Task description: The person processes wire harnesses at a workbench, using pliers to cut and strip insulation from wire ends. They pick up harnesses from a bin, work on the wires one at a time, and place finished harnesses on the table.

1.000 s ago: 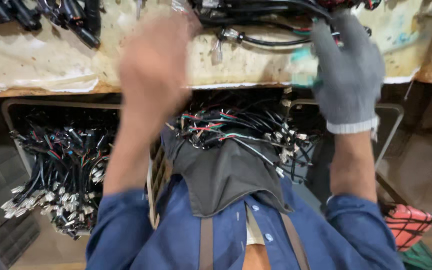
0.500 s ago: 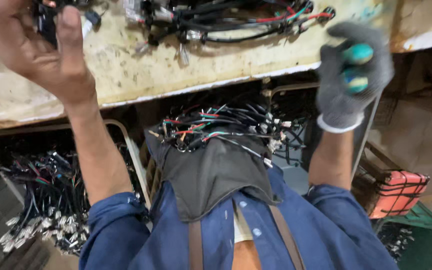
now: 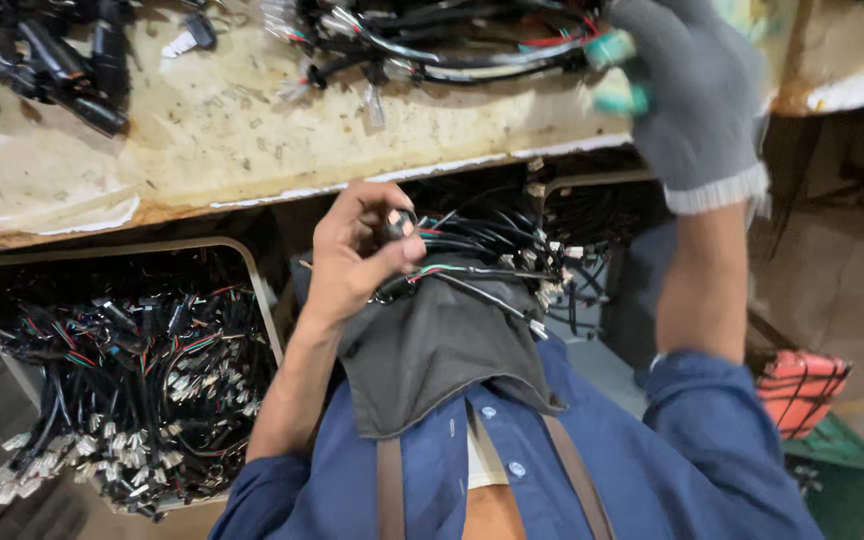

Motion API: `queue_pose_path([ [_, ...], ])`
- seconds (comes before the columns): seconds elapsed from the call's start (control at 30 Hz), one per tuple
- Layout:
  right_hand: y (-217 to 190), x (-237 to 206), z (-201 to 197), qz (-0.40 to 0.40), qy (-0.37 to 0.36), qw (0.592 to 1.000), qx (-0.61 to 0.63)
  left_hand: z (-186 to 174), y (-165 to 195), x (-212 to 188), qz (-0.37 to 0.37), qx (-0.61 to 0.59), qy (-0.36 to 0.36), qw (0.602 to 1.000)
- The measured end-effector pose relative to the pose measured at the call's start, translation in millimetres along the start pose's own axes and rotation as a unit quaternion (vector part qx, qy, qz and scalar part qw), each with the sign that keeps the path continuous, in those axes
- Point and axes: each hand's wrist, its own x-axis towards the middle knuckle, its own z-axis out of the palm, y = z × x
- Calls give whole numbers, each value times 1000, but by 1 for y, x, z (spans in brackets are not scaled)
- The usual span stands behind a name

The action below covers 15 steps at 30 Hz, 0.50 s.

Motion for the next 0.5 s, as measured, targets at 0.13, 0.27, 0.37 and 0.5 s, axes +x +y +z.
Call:
queue_pose_path([
  [0.13, -1, -3, 7, 51, 40, 998, 9, -3, -1, -4, 22, 121, 2, 992],
  [0.27, -23, -36, 19, 83, 121, 987, 57, -12, 8, 1, 57, 170, 24, 983],
  [0.37, -30, -53, 35, 160, 51, 974, 152, -12, 8, 6, 50, 94, 82, 991],
  [0.5, -31, -60, 41, 273, 140, 937, 170, -2, 5, 9, 83, 48, 76, 993],
])
